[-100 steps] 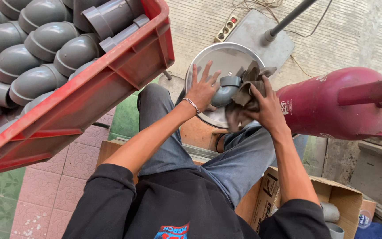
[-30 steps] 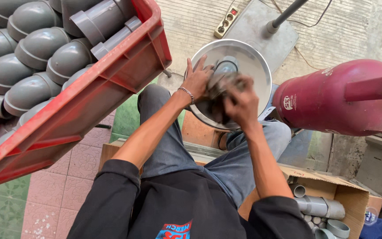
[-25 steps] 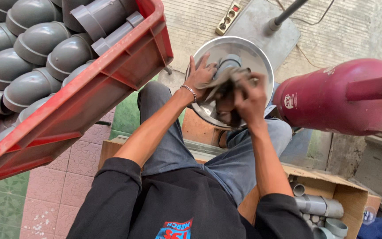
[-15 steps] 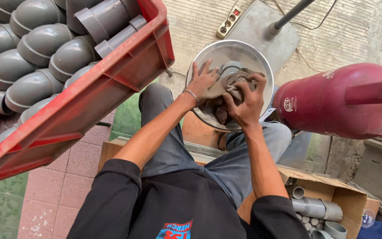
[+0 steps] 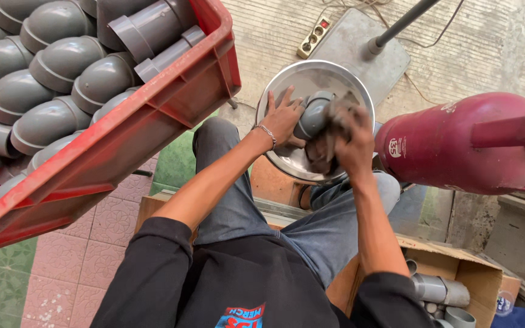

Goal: The person sits on the floor and repeatedly picks up gray plastic pipe fittings from a red crate. They wipe each fitting with a cloth over a metal bowl, then place the cleaned items into a cardboard box. The process is repeated for multiple fittings throughout the clip.

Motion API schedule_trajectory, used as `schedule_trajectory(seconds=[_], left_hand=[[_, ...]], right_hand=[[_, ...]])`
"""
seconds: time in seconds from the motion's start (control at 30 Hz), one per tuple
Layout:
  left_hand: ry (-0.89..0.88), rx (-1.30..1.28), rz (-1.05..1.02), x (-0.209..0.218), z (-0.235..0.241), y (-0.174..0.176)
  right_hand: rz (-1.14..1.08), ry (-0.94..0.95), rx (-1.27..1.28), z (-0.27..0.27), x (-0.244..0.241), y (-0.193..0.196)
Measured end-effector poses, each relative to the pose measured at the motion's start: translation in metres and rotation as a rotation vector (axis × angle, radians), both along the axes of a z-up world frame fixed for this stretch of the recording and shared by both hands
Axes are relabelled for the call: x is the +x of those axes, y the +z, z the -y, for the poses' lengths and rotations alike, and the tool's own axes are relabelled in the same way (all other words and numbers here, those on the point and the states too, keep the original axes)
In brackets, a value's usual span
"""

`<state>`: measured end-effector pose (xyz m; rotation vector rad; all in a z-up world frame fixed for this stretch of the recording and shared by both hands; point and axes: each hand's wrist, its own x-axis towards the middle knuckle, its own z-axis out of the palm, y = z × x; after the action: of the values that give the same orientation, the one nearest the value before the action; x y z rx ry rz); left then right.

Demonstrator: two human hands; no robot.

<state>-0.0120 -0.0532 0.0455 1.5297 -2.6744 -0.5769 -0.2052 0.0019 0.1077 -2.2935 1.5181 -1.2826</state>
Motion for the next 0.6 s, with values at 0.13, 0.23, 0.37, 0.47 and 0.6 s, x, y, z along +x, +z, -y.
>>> schedule_trajectory(seconds=[0.13, 0.23, 0.37, 0.47, 0.6], left_hand=[[-0.013, -0.006, 0.005, -0.005, 0.005, -0.007], [-0.001, 0.013, 0.041, -0.001, 0.009, -0.028], [-0.052, -0.045, 0.042, -0.012, 0.000, -0.006], [-0.069, -0.087, 0.070, -0.012, -0.005, 0.005], [-0.066, -0.112, 0.031, -0.011, 0.005, -0.020]], right_hand=[[0.053, 0.000, 0.007, 0.017, 0.006, 0.004], [-0.157, 0.114, -0.021, -0.001, 0.017, 0.016], [-0.248, 0.001, 0.133, 0.016, -0.005, 0.014], [-0.308, -0.072, 0.176, 0.014, 0.005, 0.026], [-0.523, 0.106, 0.173, -0.008, 0.019, 0.041]])
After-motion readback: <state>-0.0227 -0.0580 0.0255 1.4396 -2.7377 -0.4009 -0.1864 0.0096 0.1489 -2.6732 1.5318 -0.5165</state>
